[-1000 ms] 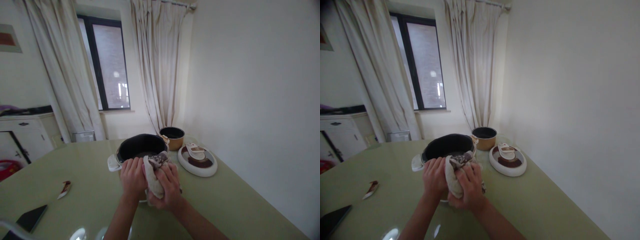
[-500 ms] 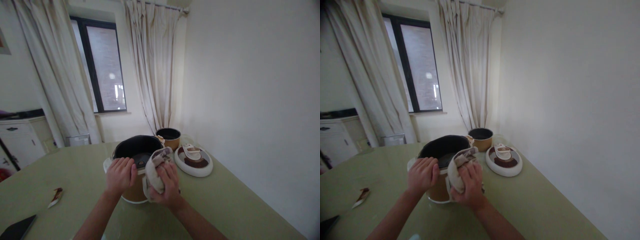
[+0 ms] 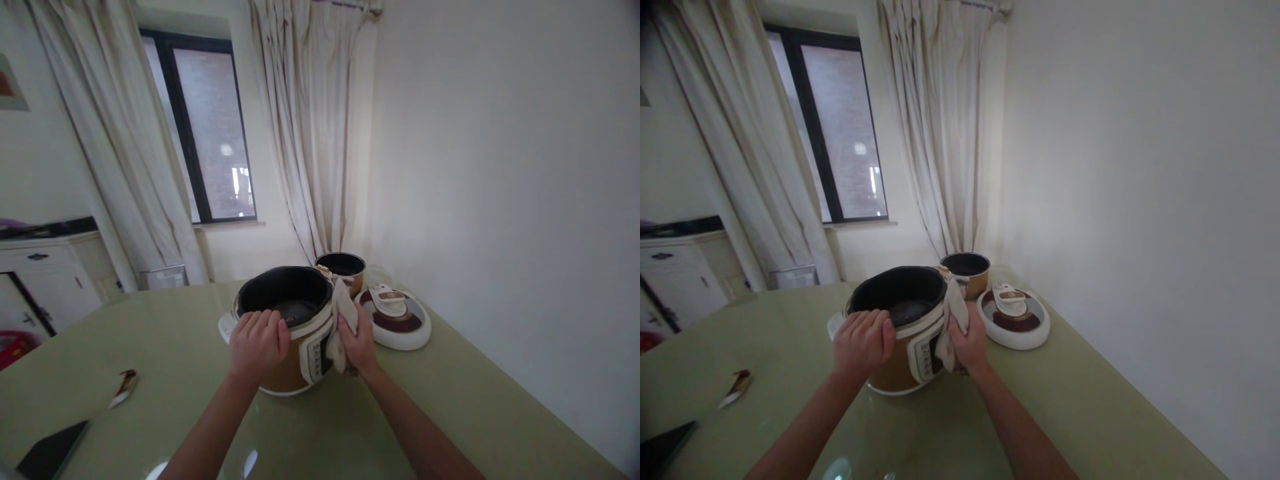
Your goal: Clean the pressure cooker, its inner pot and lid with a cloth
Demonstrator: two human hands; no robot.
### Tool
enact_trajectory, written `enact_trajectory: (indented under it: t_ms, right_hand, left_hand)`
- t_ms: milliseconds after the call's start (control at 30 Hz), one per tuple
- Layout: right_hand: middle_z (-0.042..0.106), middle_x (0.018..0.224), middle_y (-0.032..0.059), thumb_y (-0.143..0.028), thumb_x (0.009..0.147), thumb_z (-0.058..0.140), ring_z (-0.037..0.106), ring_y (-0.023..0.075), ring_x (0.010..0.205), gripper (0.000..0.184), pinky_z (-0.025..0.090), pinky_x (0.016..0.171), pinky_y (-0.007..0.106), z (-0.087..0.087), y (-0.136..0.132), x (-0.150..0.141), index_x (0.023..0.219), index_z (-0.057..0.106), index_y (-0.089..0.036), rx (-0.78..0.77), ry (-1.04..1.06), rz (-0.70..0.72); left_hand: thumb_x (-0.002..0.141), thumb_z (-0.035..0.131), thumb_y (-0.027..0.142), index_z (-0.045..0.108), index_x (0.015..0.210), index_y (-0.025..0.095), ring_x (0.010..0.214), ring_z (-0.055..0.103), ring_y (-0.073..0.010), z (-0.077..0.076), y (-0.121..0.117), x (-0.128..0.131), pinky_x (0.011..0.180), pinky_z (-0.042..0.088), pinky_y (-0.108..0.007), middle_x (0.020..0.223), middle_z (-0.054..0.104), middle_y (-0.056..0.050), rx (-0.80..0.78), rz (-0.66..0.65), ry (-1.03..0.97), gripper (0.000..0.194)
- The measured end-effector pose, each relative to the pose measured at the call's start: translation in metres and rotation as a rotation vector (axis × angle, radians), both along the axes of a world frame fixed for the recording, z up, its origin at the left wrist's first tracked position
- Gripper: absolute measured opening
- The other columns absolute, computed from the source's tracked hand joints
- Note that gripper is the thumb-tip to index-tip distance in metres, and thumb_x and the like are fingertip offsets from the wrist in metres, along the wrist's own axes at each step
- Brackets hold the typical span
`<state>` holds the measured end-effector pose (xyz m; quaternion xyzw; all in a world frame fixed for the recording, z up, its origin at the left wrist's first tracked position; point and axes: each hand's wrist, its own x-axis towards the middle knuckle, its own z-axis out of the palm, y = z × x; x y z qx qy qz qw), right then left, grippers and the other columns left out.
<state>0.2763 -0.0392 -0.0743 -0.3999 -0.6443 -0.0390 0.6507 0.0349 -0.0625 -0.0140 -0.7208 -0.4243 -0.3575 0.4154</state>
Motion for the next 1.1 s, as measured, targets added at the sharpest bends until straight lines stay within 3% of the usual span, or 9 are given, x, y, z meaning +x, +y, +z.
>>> enact_trajectory:
  t_ms: [67,167,267,467,567,667,767,967,1100]
  right_hand:
    - [0.066,0.103,0.0085,-0.034,0.098,0.058,0.065,0.0266,0.095,0.024,0.058,0.082,0.042,-0.006,-0.007,-0.012,0.118,0.065,-0.022,0.035,-0.002,-0.044]
    - [0.066,0.12,0.0161,-0.051,0.091,0.066,0.063,0.0371,0.11,0.047,0.056,0.093,0.057,-0.022,-0.029,-0.04,0.128,0.068,-0.023,0.154,-0.256,-0.118]
    - [0.074,0.122,0.0114,-0.064,0.085,0.07,0.066,0.0398,0.11,0.053,0.055,0.097,0.063,-0.044,-0.045,-0.057,0.128,0.072,-0.033,0.252,-0.559,-0.139]
    - [0.081,0.092,-0.0061,-0.028,0.085,0.07,0.075,0.0237,0.09,0.032,0.061,0.101,0.045,-0.077,-0.041,-0.039,0.112,0.077,-0.044,0.384,-0.813,0.233]
    - [0.081,0.089,-0.0055,-0.023,0.088,0.066,0.075,0.022,0.092,0.029,0.06,0.104,0.042,-0.059,-0.036,-0.037,0.106,0.079,-0.042,0.391,-0.818,0.273]
    - [0.082,0.104,-0.0004,-0.04,0.09,0.07,0.074,0.0278,0.107,0.018,0.056,0.107,0.048,-0.022,-0.033,-0.044,0.105,0.079,-0.038,0.371,-0.774,0.15]
    - [0.08,0.115,0.0068,-0.06,0.088,0.07,0.069,0.0345,0.113,0.041,0.054,0.105,0.057,0.007,-0.035,-0.05,0.117,0.077,-0.031,0.329,-0.729,0.041]
    - [0.076,0.123,0.013,-0.061,0.085,0.074,0.067,0.0392,0.115,0.063,0.054,0.105,0.062,-0.005,-0.026,-0.031,0.139,0.069,-0.029,0.192,-0.549,0.023]
    - [0.074,0.115,0.0135,-0.038,0.098,0.06,0.071,0.0318,0.106,0.038,0.059,0.093,0.049,-0.009,-0.001,-0.008,0.13,0.069,-0.02,-0.071,-0.035,-0.049]
  left_hand:
    - [0.102,0.048,0.02,0.056,0.071,0.026,0.066,0.059,-0.0234,-0.002,0.0,0.001,0.073,0.041,-0.041,0.066,0.06,-0.003,-0.008,-0.002,-0.001,0.033]
    - [0.104,0.046,0.021,0.059,0.072,0.025,0.068,0.061,-0.0231,-0.002,-0.001,-0.001,0.074,0.042,-0.04,0.067,0.063,-0.004,-0.056,0.003,-0.009,0.034]
    - [0.105,0.044,0.024,0.063,0.073,0.024,0.069,0.063,-0.0237,0.006,-0.001,-0.008,0.073,0.041,-0.041,0.069,0.067,-0.005,-0.174,-0.013,0.004,0.037]
    - [0.112,0.04,0.046,0.073,0.085,0.025,0.085,0.071,-0.0249,0.035,0.011,-0.039,0.084,0.046,-0.04,0.083,0.076,-0.005,-0.535,-0.157,0.021,0.048]
    - [0.113,0.035,0.046,0.075,0.088,0.025,0.09,0.073,-0.0249,0.038,0.017,-0.046,0.092,0.048,-0.04,0.086,0.078,-0.005,-0.601,-0.158,-0.042,0.051]
    - [0.112,0.035,0.047,0.075,0.084,0.026,0.087,0.074,-0.0245,0.035,0.018,-0.047,0.089,0.05,-0.039,0.085,0.079,-0.005,-0.64,-0.136,-0.078,0.054]
    - [0.112,0.033,0.047,0.075,0.082,0.026,0.086,0.074,-0.0252,0.033,0.017,-0.048,0.089,0.052,-0.04,0.085,0.08,-0.007,-0.641,-0.16,-0.09,0.055]
    - [0.111,0.029,0.046,0.081,0.092,0.028,0.095,0.077,-0.0265,0.037,0.017,-0.053,0.095,0.054,-0.043,0.094,0.084,-0.006,-0.733,-0.196,-0.203,0.058]
    - [0.11,0.023,0.048,0.085,0.101,0.034,0.106,0.076,-0.0275,0.043,0.016,-0.054,0.103,0.053,-0.046,0.105,0.086,-0.001,-0.844,-0.245,-0.309,0.064]
